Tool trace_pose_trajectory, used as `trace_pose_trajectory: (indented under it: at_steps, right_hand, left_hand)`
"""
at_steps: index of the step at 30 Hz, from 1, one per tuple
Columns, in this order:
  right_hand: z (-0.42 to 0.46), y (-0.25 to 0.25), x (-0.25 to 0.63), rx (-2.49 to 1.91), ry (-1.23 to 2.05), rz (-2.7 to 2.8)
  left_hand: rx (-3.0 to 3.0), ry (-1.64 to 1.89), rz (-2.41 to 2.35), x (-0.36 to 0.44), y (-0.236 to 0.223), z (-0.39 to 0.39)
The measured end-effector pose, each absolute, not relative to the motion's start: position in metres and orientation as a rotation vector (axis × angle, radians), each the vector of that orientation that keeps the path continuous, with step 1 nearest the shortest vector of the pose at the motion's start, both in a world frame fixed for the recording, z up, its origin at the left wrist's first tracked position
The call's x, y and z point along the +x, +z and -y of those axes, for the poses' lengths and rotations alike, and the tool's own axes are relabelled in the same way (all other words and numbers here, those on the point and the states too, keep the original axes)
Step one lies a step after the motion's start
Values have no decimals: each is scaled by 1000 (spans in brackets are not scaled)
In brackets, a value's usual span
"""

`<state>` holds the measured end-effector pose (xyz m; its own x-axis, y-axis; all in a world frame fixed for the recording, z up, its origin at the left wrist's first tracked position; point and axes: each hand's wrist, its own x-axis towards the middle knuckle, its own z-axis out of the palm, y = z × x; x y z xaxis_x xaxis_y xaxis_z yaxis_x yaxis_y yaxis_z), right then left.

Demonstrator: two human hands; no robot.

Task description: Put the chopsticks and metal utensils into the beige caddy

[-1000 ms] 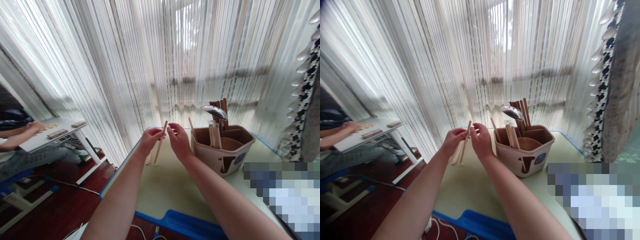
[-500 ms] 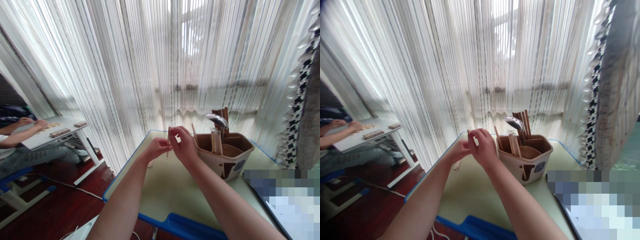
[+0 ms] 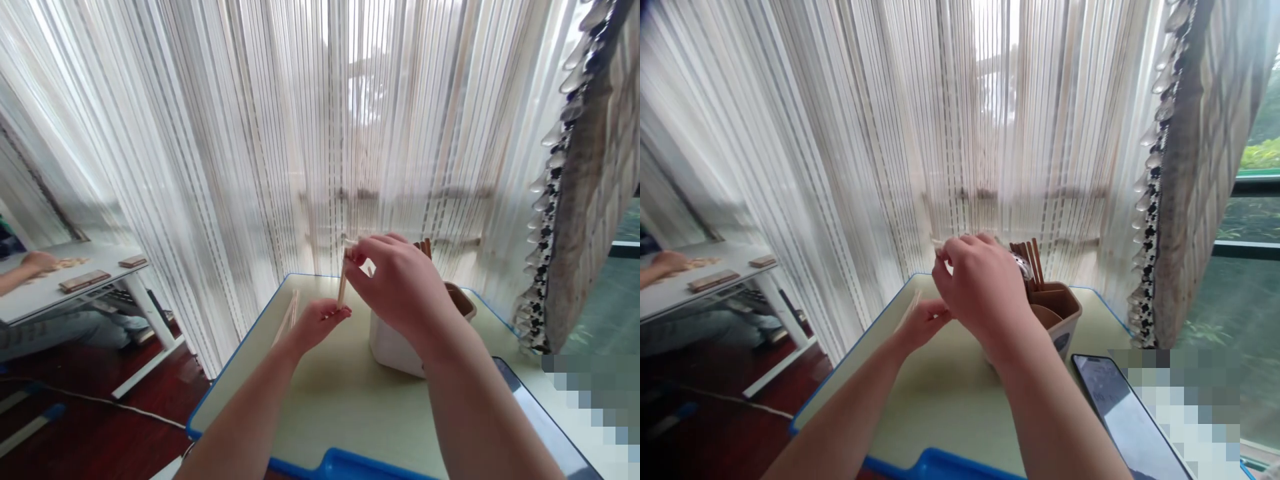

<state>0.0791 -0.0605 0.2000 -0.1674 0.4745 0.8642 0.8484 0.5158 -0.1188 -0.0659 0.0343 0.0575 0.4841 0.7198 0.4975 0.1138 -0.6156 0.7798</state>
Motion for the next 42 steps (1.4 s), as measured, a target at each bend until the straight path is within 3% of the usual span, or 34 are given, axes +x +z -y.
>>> trace_pose_trajectory:
  at_steps: [10,23,34,42]
  right_hand:
    - [70,202,104,-881,-264,1864]
    - [68,210,143,-901,-461,1550]
    - [81,216,160,-970,-524,1306]
    - [77,214,159,-959,-625,1444]
  left_hand:
    - [2083,950,-624,-63,58,-27]
    - [2188,1536,-1027,-47,38,-35]
    - [2464,1459,-1097,-42,24,-37]
    - [2484,1433,-1089,-41,24,-36]
